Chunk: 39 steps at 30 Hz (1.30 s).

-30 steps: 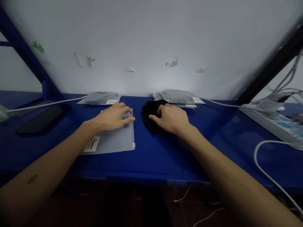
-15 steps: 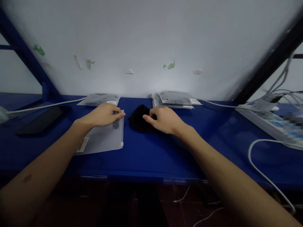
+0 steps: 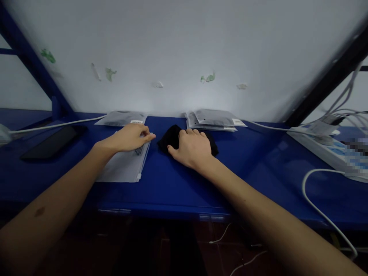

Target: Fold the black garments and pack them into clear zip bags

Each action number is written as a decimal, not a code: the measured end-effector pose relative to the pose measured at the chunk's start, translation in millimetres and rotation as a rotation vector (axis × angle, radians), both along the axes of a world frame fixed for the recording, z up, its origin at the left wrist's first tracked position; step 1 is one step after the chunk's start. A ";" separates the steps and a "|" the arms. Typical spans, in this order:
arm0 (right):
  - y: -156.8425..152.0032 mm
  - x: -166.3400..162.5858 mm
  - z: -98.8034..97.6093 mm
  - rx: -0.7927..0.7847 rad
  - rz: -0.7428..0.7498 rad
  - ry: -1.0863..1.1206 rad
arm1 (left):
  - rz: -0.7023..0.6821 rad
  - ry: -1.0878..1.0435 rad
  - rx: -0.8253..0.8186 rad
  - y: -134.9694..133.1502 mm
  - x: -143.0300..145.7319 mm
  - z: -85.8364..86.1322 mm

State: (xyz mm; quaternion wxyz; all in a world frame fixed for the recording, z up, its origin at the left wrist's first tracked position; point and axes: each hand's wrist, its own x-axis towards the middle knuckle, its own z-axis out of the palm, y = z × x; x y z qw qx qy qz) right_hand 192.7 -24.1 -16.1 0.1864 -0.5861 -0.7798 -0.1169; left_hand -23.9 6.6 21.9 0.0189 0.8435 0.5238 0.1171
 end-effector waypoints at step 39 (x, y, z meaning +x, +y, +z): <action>25.2 74.0 18.4 -0.119 -0.030 -0.027 | 0.159 0.161 0.084 -1.7 -0.8 -0.9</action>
